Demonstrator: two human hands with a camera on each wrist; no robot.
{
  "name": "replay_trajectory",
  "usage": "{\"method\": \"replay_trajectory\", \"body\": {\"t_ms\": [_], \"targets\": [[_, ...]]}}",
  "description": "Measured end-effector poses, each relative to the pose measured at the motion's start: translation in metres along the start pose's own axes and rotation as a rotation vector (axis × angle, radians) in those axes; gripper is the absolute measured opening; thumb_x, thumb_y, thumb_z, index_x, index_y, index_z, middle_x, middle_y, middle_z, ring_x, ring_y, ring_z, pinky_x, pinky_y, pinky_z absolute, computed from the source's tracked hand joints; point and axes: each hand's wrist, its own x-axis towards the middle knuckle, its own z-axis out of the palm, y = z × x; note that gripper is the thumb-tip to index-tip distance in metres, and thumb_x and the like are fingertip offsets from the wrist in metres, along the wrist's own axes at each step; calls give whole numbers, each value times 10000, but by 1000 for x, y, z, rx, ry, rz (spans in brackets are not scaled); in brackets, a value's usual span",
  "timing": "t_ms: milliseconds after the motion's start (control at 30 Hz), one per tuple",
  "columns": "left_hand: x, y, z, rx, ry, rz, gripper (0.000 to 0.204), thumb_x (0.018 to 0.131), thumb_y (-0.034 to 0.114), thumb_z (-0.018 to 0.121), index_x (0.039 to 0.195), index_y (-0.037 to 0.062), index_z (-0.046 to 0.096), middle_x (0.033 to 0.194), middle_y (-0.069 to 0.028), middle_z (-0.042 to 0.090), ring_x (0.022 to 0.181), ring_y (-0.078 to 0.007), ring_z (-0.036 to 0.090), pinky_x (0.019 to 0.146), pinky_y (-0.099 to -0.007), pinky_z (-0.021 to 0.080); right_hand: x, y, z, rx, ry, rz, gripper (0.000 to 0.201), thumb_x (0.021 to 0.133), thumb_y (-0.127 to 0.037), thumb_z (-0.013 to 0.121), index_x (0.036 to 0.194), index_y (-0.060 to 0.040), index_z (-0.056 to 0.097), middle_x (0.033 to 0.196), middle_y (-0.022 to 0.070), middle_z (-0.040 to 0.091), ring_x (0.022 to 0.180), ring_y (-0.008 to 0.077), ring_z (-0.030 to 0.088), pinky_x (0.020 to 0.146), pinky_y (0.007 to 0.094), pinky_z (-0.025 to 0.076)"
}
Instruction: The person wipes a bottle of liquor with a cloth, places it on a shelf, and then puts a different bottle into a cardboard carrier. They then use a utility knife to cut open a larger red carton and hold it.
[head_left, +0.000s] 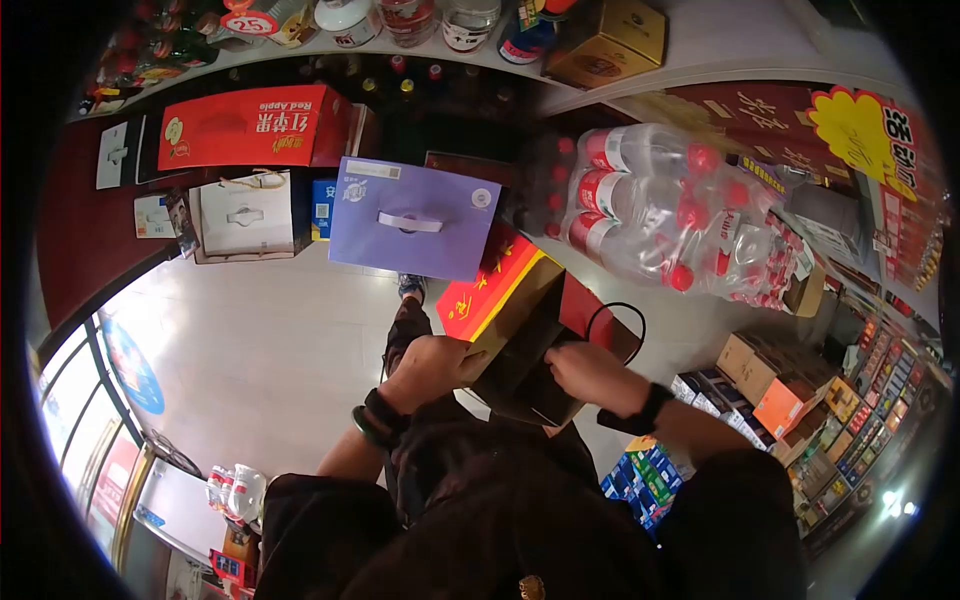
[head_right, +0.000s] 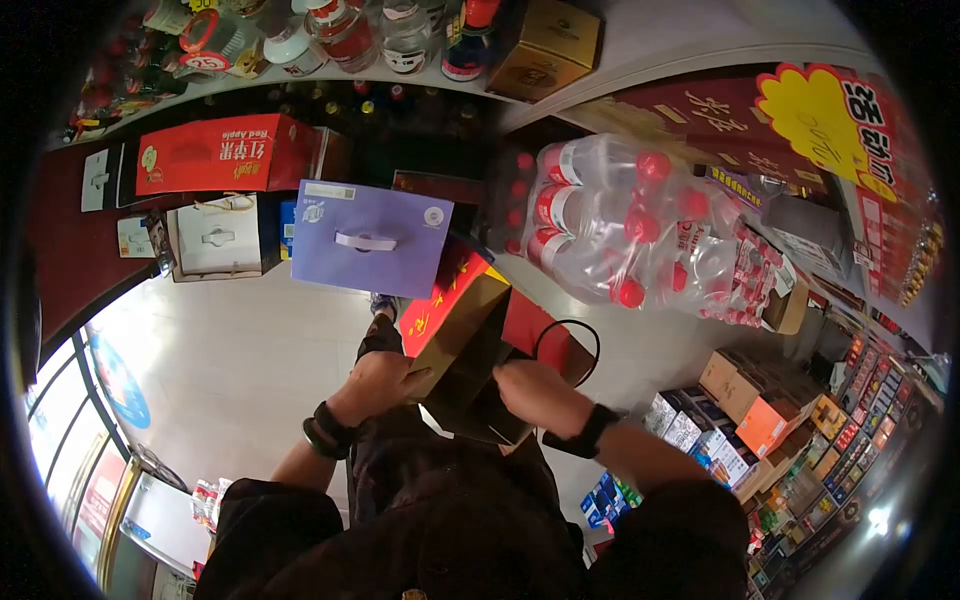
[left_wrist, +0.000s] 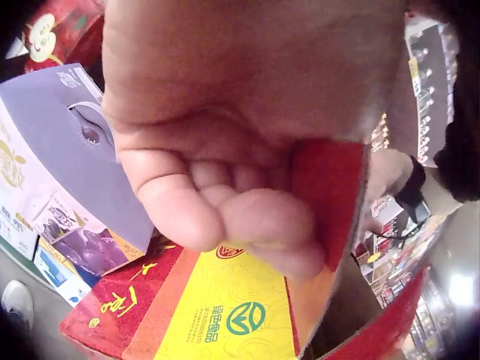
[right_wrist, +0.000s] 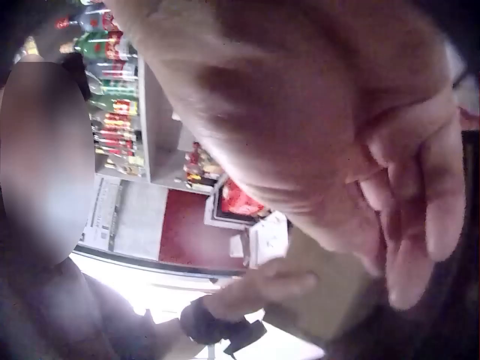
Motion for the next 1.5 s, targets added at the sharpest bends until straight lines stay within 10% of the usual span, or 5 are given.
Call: {"method": "replay_trajectory", "body": {"t_ms": [533, 633, 933, 1167, 1500], "targets": [[-8, -27, 28, 287, 288, 330, 169, 886, 311, 644, 917, 156, 701, 585, -63, 573, 459, -251, 582, 419, -366, 455, 26, 35, 92, -201, 129, 250, 164, 844, -184, 591, 898, -63, 687, 787, 166, 689, 729, 352, 697, 623, 477, 555], [-7, -15, 13, 181, 130, 78, 471, 914, 423, 583, 699, 17, 690, 701, -225, 641, 706, -378, 643, 661, -424, 518, 9, 12, 55, -126, 196, 266, 194, 880, -233, 579, 899, -47, 632, 826, 168, 679, 755, 374, 680, 647, 485, 543], [-13, -38, 5, 183, 184, 91, 403, 924, 422, 584, 911, 28, 667, 689, -162, 653, 601, -349, 654, 530, -432, 519, -116, -111, -145, -21, 89, 255, 229, 866, -290, 619, 914, -67, 596, 773, 151, 663, 733, 389, 650, 664, 503, 498], [-14, -35, -1, 110, 282, 103, 403, 929, 418, 584, 771, 58, 673, 597, -139, 618, 503, -313, 616, 482, -405, 498, -142, -151, -249, 201, 351, 291, 296, 838, -118, 710, 1098, 16, 670, 803, 142, 690, 664, 196, 659, 625, 313, 499], [-13, -39, -5, 43, 257, 101, 480, 944, 464, 555, 733, 48, 668, 583, -156, 607, 524, -345, 627, 504, -427, 513, 104, -40, -250, 263, 451, 75, 347, 948, -289, 615, 1086, 27, 649, 805, 102, 654, 752, 161, 608, 698, 320, 479]]}}
